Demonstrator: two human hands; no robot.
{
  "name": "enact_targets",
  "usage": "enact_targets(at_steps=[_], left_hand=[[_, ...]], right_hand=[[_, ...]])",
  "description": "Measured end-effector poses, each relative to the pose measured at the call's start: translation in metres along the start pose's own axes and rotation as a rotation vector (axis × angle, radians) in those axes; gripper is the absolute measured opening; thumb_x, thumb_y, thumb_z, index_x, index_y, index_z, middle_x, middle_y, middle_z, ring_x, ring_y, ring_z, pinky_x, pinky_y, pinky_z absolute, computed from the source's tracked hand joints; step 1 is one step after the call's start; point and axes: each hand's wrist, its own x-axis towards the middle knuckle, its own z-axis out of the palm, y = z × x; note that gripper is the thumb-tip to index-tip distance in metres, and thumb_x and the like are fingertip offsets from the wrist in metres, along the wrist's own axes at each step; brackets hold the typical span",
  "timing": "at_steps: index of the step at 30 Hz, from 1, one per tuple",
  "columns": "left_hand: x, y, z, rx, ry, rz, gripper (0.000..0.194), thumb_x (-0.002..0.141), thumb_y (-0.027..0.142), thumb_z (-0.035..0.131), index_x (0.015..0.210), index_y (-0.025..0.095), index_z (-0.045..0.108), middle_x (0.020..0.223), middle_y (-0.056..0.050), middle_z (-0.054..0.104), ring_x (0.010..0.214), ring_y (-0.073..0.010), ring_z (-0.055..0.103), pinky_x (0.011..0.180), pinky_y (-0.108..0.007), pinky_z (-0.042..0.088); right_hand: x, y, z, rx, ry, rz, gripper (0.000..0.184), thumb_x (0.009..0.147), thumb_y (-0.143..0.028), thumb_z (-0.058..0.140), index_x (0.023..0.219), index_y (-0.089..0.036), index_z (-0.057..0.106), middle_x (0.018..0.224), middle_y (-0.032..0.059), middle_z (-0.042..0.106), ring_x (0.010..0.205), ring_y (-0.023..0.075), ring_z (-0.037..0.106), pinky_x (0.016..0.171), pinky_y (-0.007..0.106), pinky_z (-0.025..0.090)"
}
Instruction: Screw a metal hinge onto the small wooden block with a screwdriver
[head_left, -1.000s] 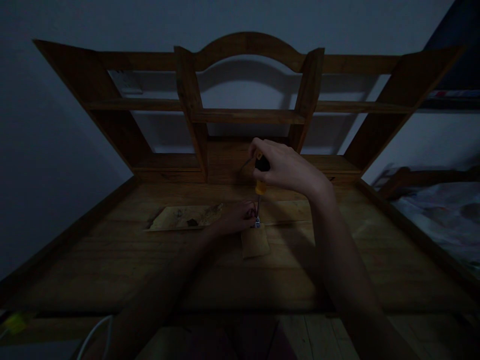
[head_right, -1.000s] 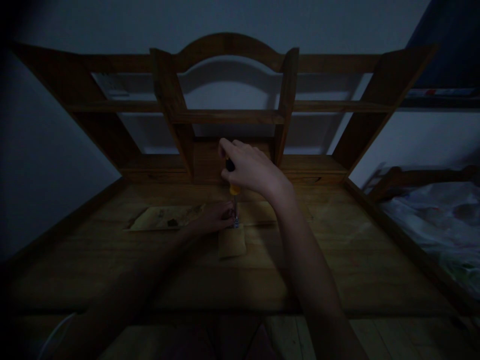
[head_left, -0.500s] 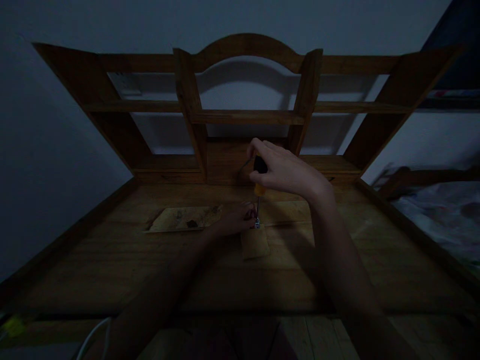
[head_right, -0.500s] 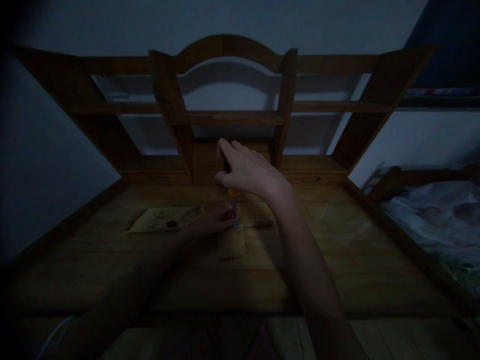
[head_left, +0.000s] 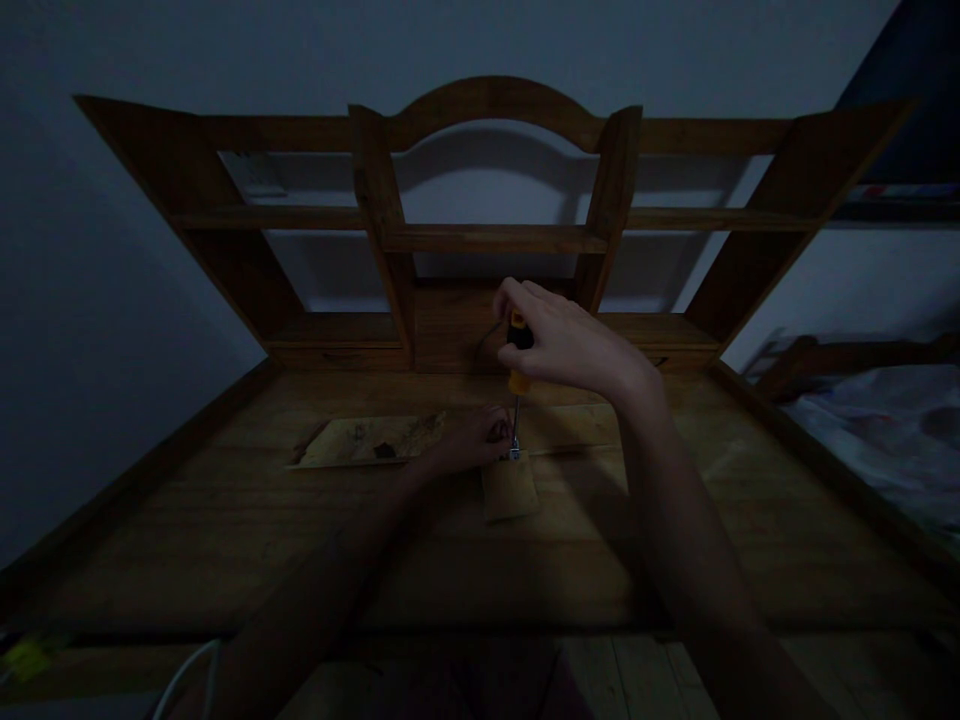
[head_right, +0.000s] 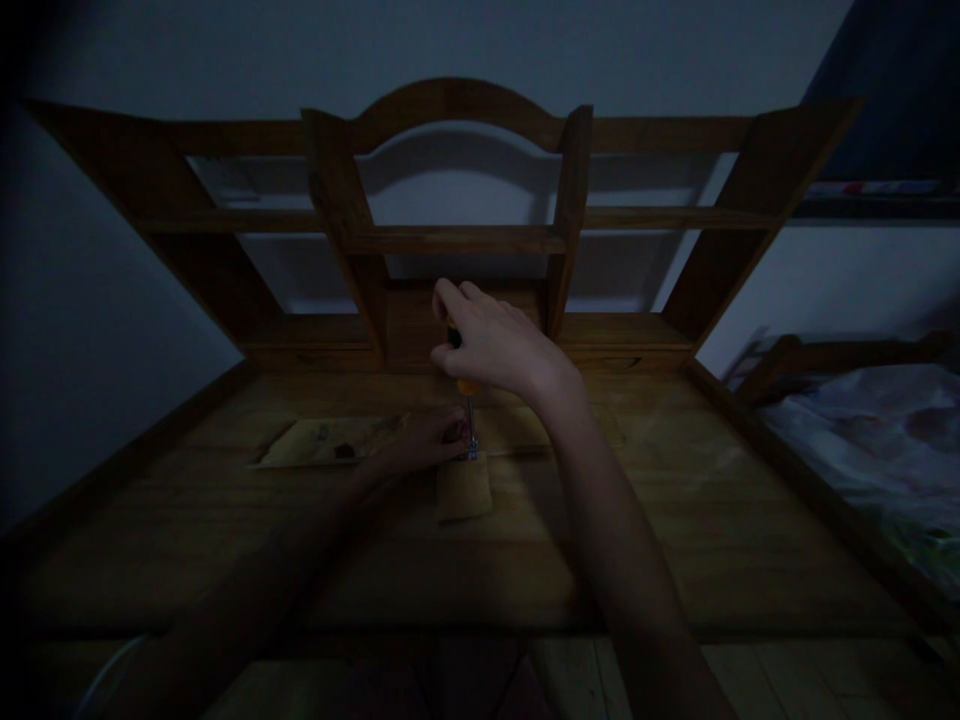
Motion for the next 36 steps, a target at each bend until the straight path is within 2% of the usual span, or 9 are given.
enact_targets(at_steps=[5, 10, 16, 21, 27, 32, 36], left_hand=[[0.0001, 0.0006, 0.0013, -0.014, 0.005, 0.011, 0.008, 0.087, 0.025, 0.057, 0.088, 0.018, 0.052, 0.086, -0.001, 0.056, 0.077, -0.0152, 0.051, 0.071, -0.027, 0.042], [0.0, 0.0065, -0.0003, -0.044, -0.01, -0.011, 0.008, 0.087, 0.025, 0.056, 0.09, 0.018, 0.054, 0.083, 0.0, 0.055, 0.075, -0.0143, 0.049, 0.069, -0.025, 0.042], [0.0007, 0.0064, -0.0023, 0.026, -0.034, 0.012, 0.007, 0.087, 0.023, 0.057, 0.091, 0.018, 0.058, 0.087, -0.001, 0.056, 0.078, -0.0153, 0.05, 0.071, -0.026, 0.042], [0.0004, 0.0043, -0.0015, 0.032, -0.012, 0.032, 0.007, 0.087, 0.021, 0.057, 0.092, 0.017, 0.059, 0.086, -0.001, 0.056, 0.078, -0.0153, 0.051, 0.072, -0.026, 0.042], [0.0005, 0.0062, -0.0024, 0.003, -0.032, 0.035, 0.01, 0.088, 0.021, 0.056, 0.095, 0.018, 0.063, 0.088, -0.001, 0.057, 0.081, -0.0156, 0.052, 0.074, -0.026, 0.043], [0.0009, 0.0076, -0.0028, 0.005, -0.042, 0.024, 0.009, 0.087, 0.02, 0.057, 0.093, 0.017, 0.063, 0.086, 0.0, 0.056, 0.077, -0.0144, 0.051, 0.071, -0.025, 0.043], [0.0007, 0.0074, -0.0028, 0.017, -0.049, 0.038, 0.011, 0.089, 0.022, 0.055, 0.095, 0.018, 0.063, 0.088, -0.001, 0.058, 0.082, -0.0161, 0.052, 0.076, -0.026, 0.044]], right_hand=[[-0.0004, 0.0009, 0.0004, -0.002, -0.001, 0.021, 0.028, 0.081, -0.027, 0.058, 0.107, -0.025, 0.048, 0.112, 0.0061, 0.06, 0.101, 0.0258, 0.058, 0.088, 0.039, 0.043], [0.0001, 0.0032, 0.0023, -0.011, 0.008, 0.006, 0.028, 0.088, -0.036, 0.058, 0.112, -0.024, 0.05, 0.111, 0.0068, 0.063, 0.102, 0.0257, 0.06, 0.088, 0.039, 0.043], [0.0014, 0.0048, 0.0024, -0.048, 0.016, 0.001, 0.026, 0.084, -0.025, 0.057, 0.109, -0.023, 0.051, 0.11, 0.0069, 0.062, 0.103, 0.0257, 0.06, 0.09, 0.039, 0.043], [0.001, 0.0055, 0.0018, -0.021, -0.003, 0.015, 0.026, 0.082, -0.025, 0.059, 0.107, -0.024, 0.05, 0.111, 0.0069, 0.06, 0.104, 0.026, 0.059, 0.09, 0.039, 0.043], [0.0014, 0.0095, 0.0039, -0.028, 0.029, -0.004, 0.024, 0.088, -0.032, 0.057, 0.11, -0.023, 0.05, 0.11, 0.0069, 0.063, 0.104, 0.0256, 0.06, 0.09, 0.039, 0.043], [0.0014, 0.0079, 0.003, -0.054, 0.037, -0.011, 0.023, 0.086, -0.024, 0.056, 0.109, -0.024, 0.051, 0.11, 0.006, 0.063, 0.104, 0.025, 0.059, 0.09, 0.038, 0.042], [0.0008, 0.0042, 0.0013, -0.032, 0.012, 0.004, 0.024, 0.084, -0.024, 0.056, 0.108, -0.023, 0.052, 0.11, 0.0061, 0.061, 0.104, 0.0254, 0.059, 0.09, 0.039, 0.042]])
